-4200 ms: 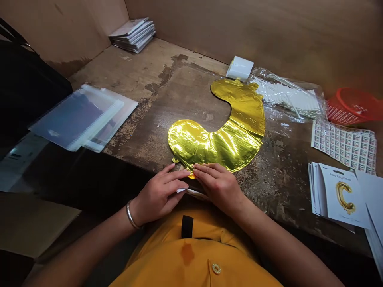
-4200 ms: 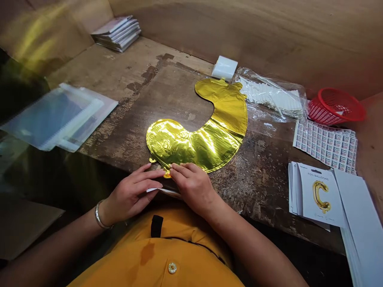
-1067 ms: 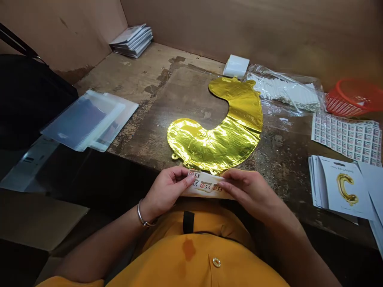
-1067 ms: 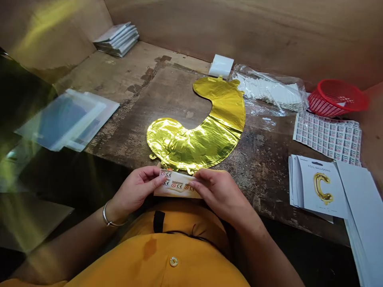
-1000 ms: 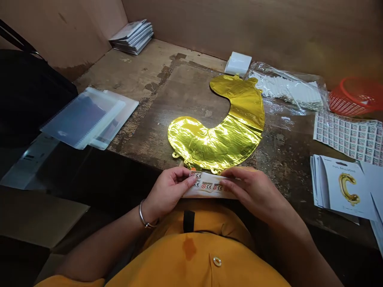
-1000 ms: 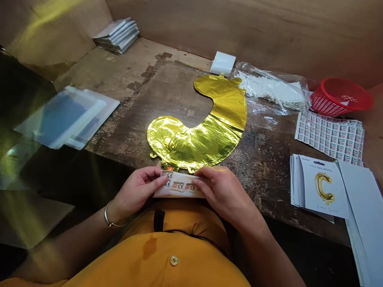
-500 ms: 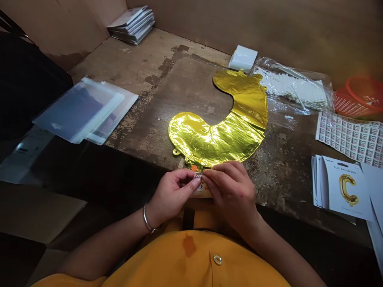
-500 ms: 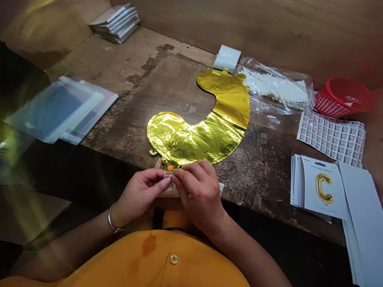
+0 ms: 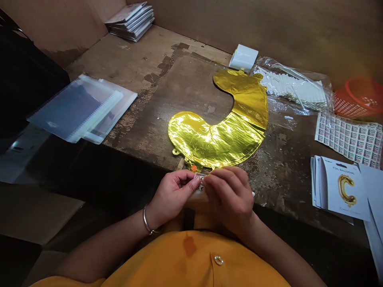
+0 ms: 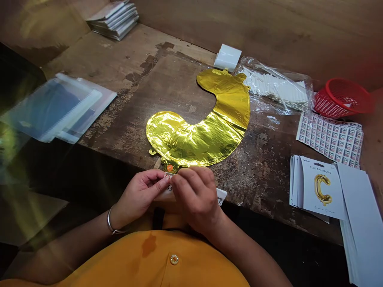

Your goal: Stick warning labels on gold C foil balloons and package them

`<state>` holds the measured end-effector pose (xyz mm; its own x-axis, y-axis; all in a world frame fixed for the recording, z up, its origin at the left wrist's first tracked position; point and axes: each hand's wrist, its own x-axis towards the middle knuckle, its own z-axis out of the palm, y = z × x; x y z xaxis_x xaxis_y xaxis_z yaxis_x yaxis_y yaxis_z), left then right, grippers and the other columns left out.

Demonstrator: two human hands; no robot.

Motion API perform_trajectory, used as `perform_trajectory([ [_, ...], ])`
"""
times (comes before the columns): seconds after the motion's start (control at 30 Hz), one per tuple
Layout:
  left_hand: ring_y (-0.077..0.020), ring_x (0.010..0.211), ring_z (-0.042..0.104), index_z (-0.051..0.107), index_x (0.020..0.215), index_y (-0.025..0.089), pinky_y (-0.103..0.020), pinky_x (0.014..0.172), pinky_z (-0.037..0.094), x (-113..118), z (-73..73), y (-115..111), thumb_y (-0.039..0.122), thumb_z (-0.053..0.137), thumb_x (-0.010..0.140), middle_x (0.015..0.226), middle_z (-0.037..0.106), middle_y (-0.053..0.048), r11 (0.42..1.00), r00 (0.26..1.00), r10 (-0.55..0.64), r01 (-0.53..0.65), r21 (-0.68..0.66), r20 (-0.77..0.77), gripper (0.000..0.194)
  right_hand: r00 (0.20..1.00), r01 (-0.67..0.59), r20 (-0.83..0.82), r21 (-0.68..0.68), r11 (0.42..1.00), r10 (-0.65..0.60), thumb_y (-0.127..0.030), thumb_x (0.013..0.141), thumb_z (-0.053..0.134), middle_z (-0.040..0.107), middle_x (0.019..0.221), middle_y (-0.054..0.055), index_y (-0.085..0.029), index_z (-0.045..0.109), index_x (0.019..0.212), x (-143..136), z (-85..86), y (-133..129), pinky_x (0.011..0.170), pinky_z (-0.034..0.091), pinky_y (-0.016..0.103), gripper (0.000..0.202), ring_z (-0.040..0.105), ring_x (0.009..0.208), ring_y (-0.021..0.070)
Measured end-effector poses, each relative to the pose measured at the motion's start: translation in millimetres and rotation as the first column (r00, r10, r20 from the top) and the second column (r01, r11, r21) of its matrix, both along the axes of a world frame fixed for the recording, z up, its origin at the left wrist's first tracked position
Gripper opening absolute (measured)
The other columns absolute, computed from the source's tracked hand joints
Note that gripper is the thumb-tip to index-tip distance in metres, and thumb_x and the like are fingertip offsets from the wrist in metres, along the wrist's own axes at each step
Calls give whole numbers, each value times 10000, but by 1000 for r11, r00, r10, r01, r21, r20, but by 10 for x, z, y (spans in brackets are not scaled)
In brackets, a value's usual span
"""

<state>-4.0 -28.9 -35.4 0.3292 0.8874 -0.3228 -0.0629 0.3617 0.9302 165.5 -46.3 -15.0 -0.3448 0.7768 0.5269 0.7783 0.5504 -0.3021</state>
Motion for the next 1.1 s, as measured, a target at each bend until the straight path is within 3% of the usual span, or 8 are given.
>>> perform_trajectory([
  [0.1, -137, 678, 582, 697, 797, 152, -263, 632, 496, -1, -3, -11, 405, 649, 822, 745, 678, -26, 1000, 1000, 1, 0, 27, -24, 258, 995, 79, -49, -119, 990, -86, -189, 840, 660, 680, 914, 75, -182, 637, 1014, -7, 57, 40, 805, 488, 377, 176, 576, 850, 204],
  [0.2, -136, 697, 598, 704, 806, 156, -254, 642, 501, 10, -4, -27, 362, 641, 836, 766, 696, -25, 998, 1000, 5, -4, 55, -12, 217, 996, 63, -53, -168, 984, -73, -177, 839, 664, 699, 856, 38, -203, 664, 950, -8, 82, 49, 776, 478, 362, 115, 567, 793, 184],
  [0.47, -133, 679, 590, 695, 794, 150, -241, 628, 497, 16, -18, -42, 359, 641, 838, 746, 684, -26, 997, 999, 4, -1, 79, -35, 220, 997, 46, 58, 0, 999, -46, -130, 825, 658, 704, 828, 16, -219, 631, 902, -27, 28, 0, 795, 443, 349, 121, 580, 805, 184],
  [0.67, -131, 658, 585, 687, 786, 144, -239, 617, 498, 26, -50, -43, 375, 666, 805, 731, 681, -28, 999, 999, 32, -32, 28, 0, 233, 990, -3, 141, 57, 998, -5, -176, 869, 579, 690, 880, 38, -221, 615, 989, 11, -64, -44, 795, 435, 362, 133, 585, 860, 200],
  [0.8, -126, 644, 573, 677, 765, 141, -240, 618, 496, 25, -41, -32, 380, 682, 785, 714, 666, -26, 999, 999, 45, -45, -5, 18, 240, 993, -8, 118, 29, 1000, 4, -155, 863, 580, 683, 874, 43, -206, 597, 974, -15, -67, -34, 806, 441, 362, 123, 574, 859, 198],
  [1.0, -138, 717, 600, 689, 804, 141, -259, 684, 509, 3, 20, -22, 358, 688, 789, 788, 683, -40, 995, 993, -65, 71, -64, 95, 218, 999, 41, -22, -50, 998, -43, -96, 834, 594, 619, 784, 34, -210, 534, 861, -102, -17, 35, 750, 462, 334, 132, 533, 760, 174],
  [1.1, -126, 679, 587, 676, 770, 141, -249, 651, 493, -5, 16, -6, 370, 714, 763, 751, 669, -28, 992, 992, -50, 63, -107, 117, 232, 999, -22, -27, -38, 999, 21, -87, 847, 565, 600, 771, 32, -209, 524, 859, -121, 16, 34, 729, 459, 331, 129, 519, 742, 168],
])
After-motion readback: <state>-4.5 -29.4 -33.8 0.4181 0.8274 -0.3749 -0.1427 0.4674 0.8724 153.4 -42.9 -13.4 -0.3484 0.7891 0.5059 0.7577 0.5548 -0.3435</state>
